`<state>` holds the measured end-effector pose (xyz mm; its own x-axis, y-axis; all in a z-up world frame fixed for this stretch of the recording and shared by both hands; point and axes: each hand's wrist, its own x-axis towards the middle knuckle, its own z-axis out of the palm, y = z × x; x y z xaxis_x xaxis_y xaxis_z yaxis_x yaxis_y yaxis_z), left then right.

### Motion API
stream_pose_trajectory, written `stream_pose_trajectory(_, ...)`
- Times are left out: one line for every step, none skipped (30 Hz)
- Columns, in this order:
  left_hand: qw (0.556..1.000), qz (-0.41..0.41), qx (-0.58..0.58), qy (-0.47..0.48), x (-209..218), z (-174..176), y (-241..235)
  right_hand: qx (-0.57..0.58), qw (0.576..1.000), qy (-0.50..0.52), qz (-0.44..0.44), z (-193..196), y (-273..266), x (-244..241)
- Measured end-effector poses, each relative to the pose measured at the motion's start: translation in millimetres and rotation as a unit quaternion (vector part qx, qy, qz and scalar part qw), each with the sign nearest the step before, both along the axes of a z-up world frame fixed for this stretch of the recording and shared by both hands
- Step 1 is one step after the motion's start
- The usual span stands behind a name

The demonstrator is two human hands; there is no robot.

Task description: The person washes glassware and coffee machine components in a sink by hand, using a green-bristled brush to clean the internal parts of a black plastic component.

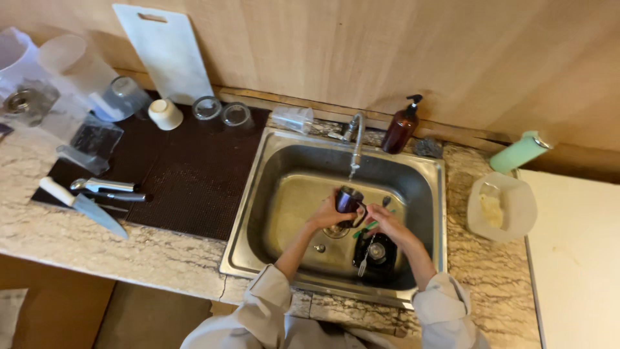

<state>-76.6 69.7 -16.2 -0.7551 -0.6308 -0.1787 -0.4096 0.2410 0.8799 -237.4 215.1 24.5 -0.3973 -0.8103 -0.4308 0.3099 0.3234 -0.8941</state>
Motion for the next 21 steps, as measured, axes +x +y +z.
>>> stream_pose_trajectory(0.991, 0.018, 0.131, -0.013, -1, 15, 8, 0.035, 0.995, 0.089, 0.006, 14, 10, -12)
stream_pose_trajectory(0.965, 0.041, 0.257, -0.025, -3, 31, 12, 0.068, 0.981, 0.179, 0.017, 29, 15, -25)
stream_pose_trajectory(0.965, 0.033, 0.258, -0.026, -5, 14, 10, 0.071, 0.981, 0.179, 0.009, 35, 30, -53)
stream_pose_trajectory(0.899, 0.063, 0.433, -0.009, -6, -2, 6, 0.078, 0.968, 0.236, -0.023, 41, 43, -80)
stream_pose_trajectory(0.800, 0.091, 0.592, 0.007, -7, -19, 1, 0.086, 0.951, 0.292, -0.055, 47, 55, -106)
stream_pose_trajectory(0.799, 0.090, 0.594, 0.005, -5, -11, 3, 0.089, 0.951, 0.291, -0.057, 27, 70, -149)
stream_pose_trajectory(0.734, 0.111, 0.669, 0.030, -3, -4, 5, 0.101, 0.930, 0.339, -0.097, 7, 86, -191)
stream_pose_trajectory(0.662, 0.131, 0.735, 0.057, -2, 4, 5, 0.109, 0.905, 0.388, -0.137, -12, 99, -235)
stream_pose_trajectory(0.662, 0.129, 0.736, 0.058, -7, -15, 2, 0.110, 0.904, 0.389, -0.137, -56, 143, -283)
stream_pose_trajectory(0.667, 0.129, 0.729, 0.087, -12, -33, -3, 0.224, 0.853, 0.454, -0.124, -90, 156, -332)
stream_pose_trajectory(0.670, 0.129, 0.721, 0.116, -16, -51, -7, 0.332, 0.785, 0.511, -0.110, -117, 132, -383)
stream_pose_trajectory(0.669, 0.132, 0.721, 0.122, -17, -41, -1, 0.329, 0.785, 0.515, -0.105, -123, 133, -388)
stream_pose_trajectory(0.741, 0.162, 0.628, 0.176, -17, -32, 5, 0.368, 0.787, 0.491, -0.065, -128, 134, -393)
stream_pose_trajectory(0.800, 0.192, 0.522, 0.227, -17, -22, 9, 0.403, 0.787, 0.466, -0.023, -135, 131, -399)
stream_pose_trajectory(0.799, 0.197, 0.519, 0.233, -15, -12, 8, 0.398, 0.787, 0.471, -0.018, -136, 129, -395)
stream_pose_trajectory(0.884, 0.148, 0.407, 0.177, -11, -2, 7, 0.402, 0.781, 0.477, 0.023, -135, 126, -390)
stream_pose_trajectory(0.947, 0.097, 0.284, 0.115, -7, 7, 5, 0.406, 0.774, 0.482, 0.064, -135, 124, -385)
stream_pose_trajectory(0.946, 0.106, 0.282, 0.118, -6, 11, 7, 0.401, 0.774, 0.486, 0.071, -142, 123, -394)
stream_pose_trajectory(0.957, 0.092, 0.263, 0.083, -6, 15, 9, 0.417, 0.750, 0.511, 0.056, -149, 123, -402)
stream_pose_trajectory(0.966, 0.076, 0.245, 0.044, 0, 18, 14, 0.434, 0.725, 0.532, 0.041, -160, 127, -404)
stream_pose_trajectory(0.965, 0.085, 0.245, 0.043, 8, 30, 16, 0.431, 0.726, 0.533, 0.048, -161, 130, -409)
